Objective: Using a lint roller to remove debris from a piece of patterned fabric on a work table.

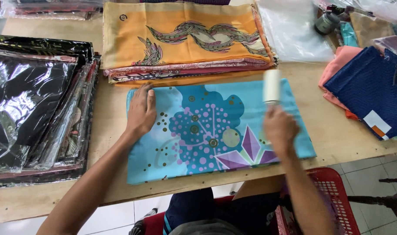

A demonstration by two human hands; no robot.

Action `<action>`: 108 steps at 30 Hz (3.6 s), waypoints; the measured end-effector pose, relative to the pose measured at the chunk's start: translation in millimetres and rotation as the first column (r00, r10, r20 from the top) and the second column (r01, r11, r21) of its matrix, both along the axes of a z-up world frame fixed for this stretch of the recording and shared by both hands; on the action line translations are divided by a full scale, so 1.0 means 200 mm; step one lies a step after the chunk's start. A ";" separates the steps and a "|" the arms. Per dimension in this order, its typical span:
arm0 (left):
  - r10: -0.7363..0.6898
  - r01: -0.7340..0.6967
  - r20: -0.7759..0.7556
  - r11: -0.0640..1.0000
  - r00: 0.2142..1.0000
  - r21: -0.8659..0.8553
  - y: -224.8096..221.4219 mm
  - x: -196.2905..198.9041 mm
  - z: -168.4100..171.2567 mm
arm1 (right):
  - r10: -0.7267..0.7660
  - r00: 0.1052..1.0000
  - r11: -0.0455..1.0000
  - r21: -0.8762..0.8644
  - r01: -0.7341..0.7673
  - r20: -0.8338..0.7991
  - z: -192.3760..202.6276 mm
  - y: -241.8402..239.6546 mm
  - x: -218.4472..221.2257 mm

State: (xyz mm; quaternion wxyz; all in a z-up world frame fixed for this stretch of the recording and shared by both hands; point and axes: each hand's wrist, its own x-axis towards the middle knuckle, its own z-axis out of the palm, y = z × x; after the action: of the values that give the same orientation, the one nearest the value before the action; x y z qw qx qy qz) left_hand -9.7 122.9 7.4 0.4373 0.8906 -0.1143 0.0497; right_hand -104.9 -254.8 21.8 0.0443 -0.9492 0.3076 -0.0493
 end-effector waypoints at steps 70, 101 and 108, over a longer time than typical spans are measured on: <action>-0.469 0.336 0.062 0.713 0.881 0.615 -0.07 -0.15 -0.05 | -0.141 0.954 0.985 -0.132 0.109 -0.264 -0.11 -0.51 -0.26; -0.667 0.478 0.112 0.631 0.737 0.611 -0.21 -0.25 -0.01 | 0.059 0.916 0.998 0.019 -0.056 -0.397 0.03 -0.07 -0.45; -0.685 0.483 0.126 0.620 0.718 0.619 -0.21 -0.25 -0.01 | -0.058 0.965 0.998 0.005 0.061 -0.255 0.09 -0.31 -0.49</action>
State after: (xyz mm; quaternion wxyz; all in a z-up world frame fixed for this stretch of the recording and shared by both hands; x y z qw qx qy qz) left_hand -60.0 81.5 4.6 0.1291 0.8632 -0.4874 0.0253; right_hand -203.7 -316.5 39.5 0.0092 -0.9377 0.3395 0.0736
